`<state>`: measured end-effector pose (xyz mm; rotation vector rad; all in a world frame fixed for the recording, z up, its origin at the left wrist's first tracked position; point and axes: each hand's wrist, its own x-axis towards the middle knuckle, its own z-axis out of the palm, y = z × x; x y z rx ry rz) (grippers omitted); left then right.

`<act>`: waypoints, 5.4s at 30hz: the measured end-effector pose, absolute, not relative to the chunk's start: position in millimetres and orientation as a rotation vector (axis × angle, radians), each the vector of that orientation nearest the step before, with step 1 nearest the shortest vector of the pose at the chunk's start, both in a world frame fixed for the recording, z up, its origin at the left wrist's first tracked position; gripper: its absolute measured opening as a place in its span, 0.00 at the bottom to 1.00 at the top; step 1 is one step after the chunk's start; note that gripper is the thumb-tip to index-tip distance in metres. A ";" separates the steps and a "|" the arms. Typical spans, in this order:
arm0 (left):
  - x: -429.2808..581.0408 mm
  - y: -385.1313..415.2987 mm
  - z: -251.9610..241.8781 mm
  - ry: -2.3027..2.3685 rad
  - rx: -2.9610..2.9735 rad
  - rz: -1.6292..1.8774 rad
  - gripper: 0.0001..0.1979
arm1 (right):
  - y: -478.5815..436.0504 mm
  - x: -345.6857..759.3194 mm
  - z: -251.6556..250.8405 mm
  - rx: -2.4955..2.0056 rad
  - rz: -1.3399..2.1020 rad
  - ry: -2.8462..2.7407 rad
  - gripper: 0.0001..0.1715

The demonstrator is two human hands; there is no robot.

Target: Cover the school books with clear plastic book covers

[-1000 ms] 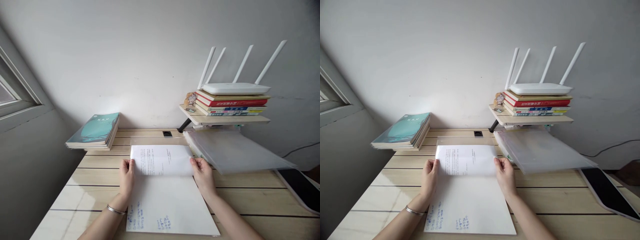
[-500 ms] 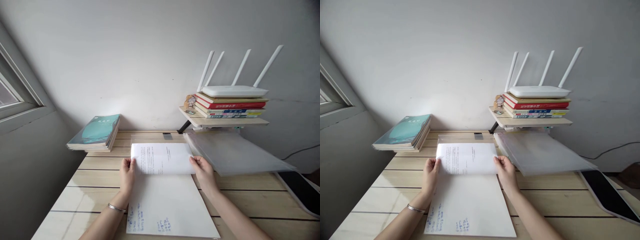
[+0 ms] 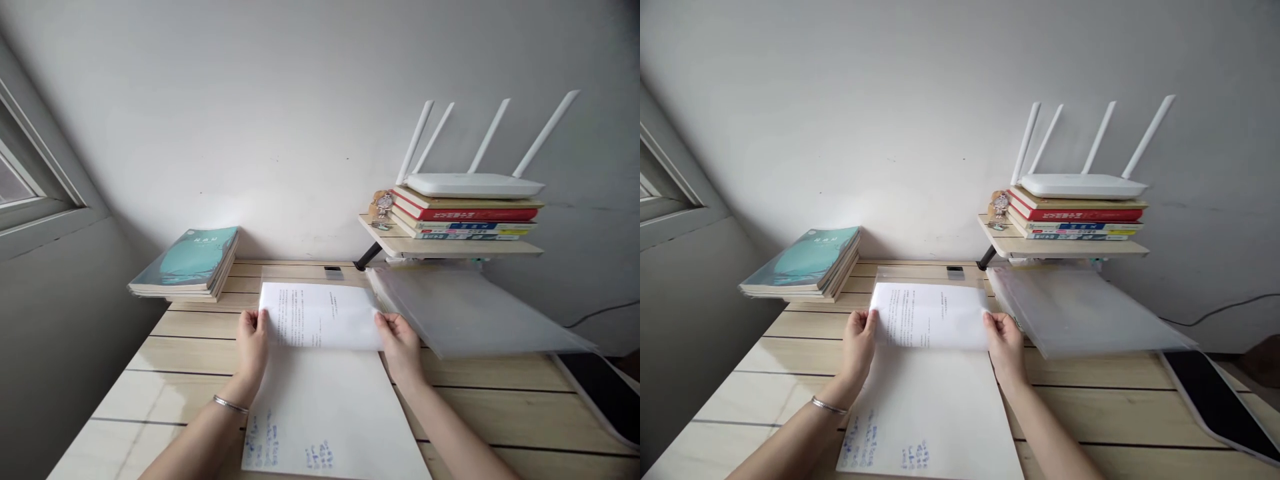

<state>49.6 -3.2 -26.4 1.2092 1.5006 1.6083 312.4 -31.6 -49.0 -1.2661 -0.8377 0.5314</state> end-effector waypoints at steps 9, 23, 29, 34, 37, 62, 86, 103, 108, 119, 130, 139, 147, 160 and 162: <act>51.0 -8.5 -29.0 1.568 1.246 1.668 0.18 | -31.4 307.0 -47.3 -1.338 0.443 -0.852 0.25; 49.3 -11.4 -24.8 1.438 1.271 1.651 0.12 | -32.7 308.5 -50.1 -1.263 0.548 -0.764 0.22; 49.6 -10.0 -27.6 1.506 1.294 1.674 0.14 | -31.3 308.3 -51.4 -1.324 0.480 -0.792 0.24; 49.5 -4.9 -31.8 1.571 1.253 1.664 0.15 | -30.3 304.4 -46.7 -1.370 0.386 -0.792 0.26; 50.5 -2.8 -33.4 1.584 1.218 1.662 0.14 | -33.5 304.2 -46.2 -1.321 0.446 -0.803 0.23; 48.1 -11.0 -26.7 1.503 1.244 1.652 0.17 | -36.8 304.6 -53.5 -1.342 0.451 -0.837 0.26; 48.0 -9.4 -30.6 1.470 1.194 1.610 0.19 | -37.5 303.4 -49.2 -1.277 0.502 -0.796 0.25; 49.5 -8.2 -34.3 1.492 1.232 1.632 0.21 | -33.9 316.7 -62.8 -1.269 0.536 -0.888 0.23; 48.1 -6.7 -32.5 1.451 1.176 1.683 0.17 | -33.6 315.0 -63.5 -1.289 0.506 -0.880 0.24; 43.6 -9.4 -29.8 1.234 1.068 1.558 0.17 | -34.4 314.0 -59.9 -1.238 0.543 -0.869 0.25; 44.8 -8.1 -26.5 1.170 0.967 1.554 0.18 | -34.7 316.3 -66.1 -1.121 0.734 -0.757 0.22; 47.5 -11.0 -20.5 1.127 1.037 1.633 0.19 | -36.2 313.3 -62.4 -1.103 0.713 -0.759 0.21; 51.1 -10.9 -23.5 1.245 1.100 1.679 0.18 | -37.7 310.6 -60.2 -1.196 0.594 -0.801 0.22; 46.7 -6.3 -25.5 1.092 1.039 1.709 0.16 | -37.6 311.1 -62.9 -1.177 0.599 -0.809 0.21; 47.7 -6.3 -25.2 1.082 1.034 1.720 0.16 | -38.2 310.2 -61.4 -1.184 0.600 -0.804 0.21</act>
